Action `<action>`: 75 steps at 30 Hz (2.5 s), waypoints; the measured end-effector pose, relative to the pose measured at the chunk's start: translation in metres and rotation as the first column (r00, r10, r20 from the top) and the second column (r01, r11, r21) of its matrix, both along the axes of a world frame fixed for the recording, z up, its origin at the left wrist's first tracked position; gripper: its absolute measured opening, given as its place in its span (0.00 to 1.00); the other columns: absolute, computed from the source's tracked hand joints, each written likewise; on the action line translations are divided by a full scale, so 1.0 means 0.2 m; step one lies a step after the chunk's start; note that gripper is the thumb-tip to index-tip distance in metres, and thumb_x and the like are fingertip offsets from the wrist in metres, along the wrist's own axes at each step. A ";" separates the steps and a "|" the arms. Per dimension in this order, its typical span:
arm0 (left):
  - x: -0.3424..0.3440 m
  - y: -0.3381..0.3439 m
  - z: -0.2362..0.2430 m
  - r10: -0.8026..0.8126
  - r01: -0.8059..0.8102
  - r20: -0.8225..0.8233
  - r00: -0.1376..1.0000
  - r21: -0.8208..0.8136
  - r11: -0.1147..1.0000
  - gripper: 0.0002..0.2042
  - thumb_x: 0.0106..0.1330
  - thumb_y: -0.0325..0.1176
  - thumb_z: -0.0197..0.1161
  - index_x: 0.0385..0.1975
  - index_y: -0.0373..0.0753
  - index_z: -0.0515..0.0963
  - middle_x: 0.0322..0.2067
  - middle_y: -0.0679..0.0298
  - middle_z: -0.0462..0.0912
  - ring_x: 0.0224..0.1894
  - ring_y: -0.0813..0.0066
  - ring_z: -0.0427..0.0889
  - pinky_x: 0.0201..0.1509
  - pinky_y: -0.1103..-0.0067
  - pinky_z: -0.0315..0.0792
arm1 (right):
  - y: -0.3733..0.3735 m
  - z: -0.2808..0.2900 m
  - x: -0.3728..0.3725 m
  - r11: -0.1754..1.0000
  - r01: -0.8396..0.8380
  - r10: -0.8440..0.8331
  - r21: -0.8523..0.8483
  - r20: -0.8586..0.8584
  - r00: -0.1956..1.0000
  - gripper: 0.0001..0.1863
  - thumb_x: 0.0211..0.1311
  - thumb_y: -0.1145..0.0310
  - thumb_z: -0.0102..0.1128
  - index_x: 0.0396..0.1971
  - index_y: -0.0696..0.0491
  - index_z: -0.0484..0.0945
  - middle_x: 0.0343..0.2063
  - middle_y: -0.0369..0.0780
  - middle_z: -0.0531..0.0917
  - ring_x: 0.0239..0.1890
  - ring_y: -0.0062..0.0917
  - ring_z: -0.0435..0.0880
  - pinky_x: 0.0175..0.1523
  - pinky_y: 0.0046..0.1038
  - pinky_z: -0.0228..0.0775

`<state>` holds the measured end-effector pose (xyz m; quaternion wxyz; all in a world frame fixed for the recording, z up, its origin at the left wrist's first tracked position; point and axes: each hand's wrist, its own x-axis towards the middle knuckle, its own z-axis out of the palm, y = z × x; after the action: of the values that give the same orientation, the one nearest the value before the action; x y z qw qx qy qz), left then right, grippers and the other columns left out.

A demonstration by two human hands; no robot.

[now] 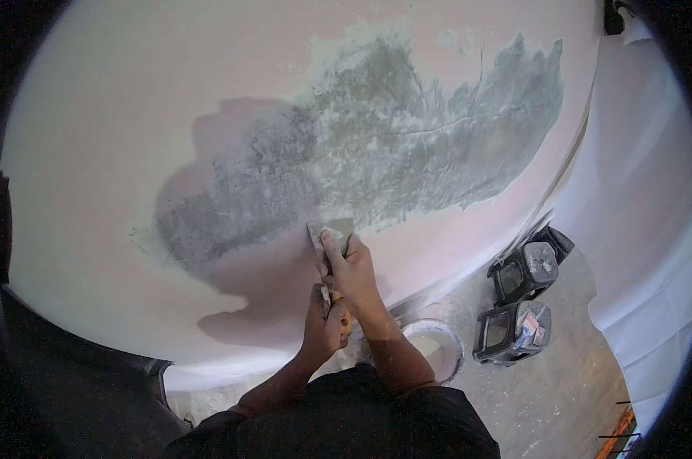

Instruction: Plastering or scraping a section of a wall with a putty knife.

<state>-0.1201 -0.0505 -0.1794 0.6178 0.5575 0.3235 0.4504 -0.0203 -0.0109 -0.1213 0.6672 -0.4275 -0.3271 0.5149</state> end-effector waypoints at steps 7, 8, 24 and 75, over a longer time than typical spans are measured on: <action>0.02 -0.04 0.12 0.005 -0.012 -0.032 0.999 -0.227 0.974 0.10 0.72 0.26 0.50 0.48 0.38 0.61 0.27 0.66 0.69 0.20 0.85 0.68 0.20 0.85 0.63 | 0.01 0.01 0.02 1.000 0.007 -0.007 -0.008 0.041 0.999 0.16 0.71 0.55 0.55 0.35 0.54 0.71 0.15 0.33 0.72 0.12 0.12 0.64 0.16 0.16 0.53; 0.03 -0.02 0.08 0.004 -0.011 -0.032 0.999 -0.223 0.975 0.10 0.72 0.26 0.50 0.48 0.38 0.61 0.27 0.66 0.69 0.20 0.85 0.68 0.20 0.85 0.63 | 0.02 0.01 0.03 1.000 0.021 -0.020 -0.016 0.075 0.997 0.16 0.71 0.55 0.55 0.35 0.54 0.71 0.15 0.33 0.71 0.12 0.12 0.64 0.16 0.16 0.52; 0.06 -0.10 0.14 0.079 -0.079 -0.055 0.995 0.008 0.997 0.08 0.71 0.28 0.53 0.45 0.35 0.64 0.27 0.66 0.70 0.26 0.83 0.68 0.29 0.79 0.67 | -0.08 0.21 0.06 0.995 0.074 -0.081 0.064 0.118 0.990 0.13 0.71 0.59 0.54 0.33 0.54 0.70 0.13 0.33 0.70 0.10 0.11 0.62 0.14 0.15 0.50; -0.68 -1.46 -0.30 0.483 -0.481 -0.059 0.873 -0.262 0.837 0.04 0.71 0.30 0.52 0.41 0.39 0.68 0.27 0.63 0.77 0.10 0.84 0.66 0.11 0.85 0.58 | -0.37 -0.95 -0.07 0.912 -0.173 -0.295 0.373 0.888 0.353 0.15 0.59 0.71 0.48 0.44 0.62 0.75 0.31 0.59 0.79 0.39 0.54 0.80 0.45 0.50 0.72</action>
<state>-0.2559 -0.3428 -0.2396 0.5559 0.3670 0.5082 0.5459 -0.0341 -0.0845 -0.3120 0.4537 -0.5072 -0.7290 0.0742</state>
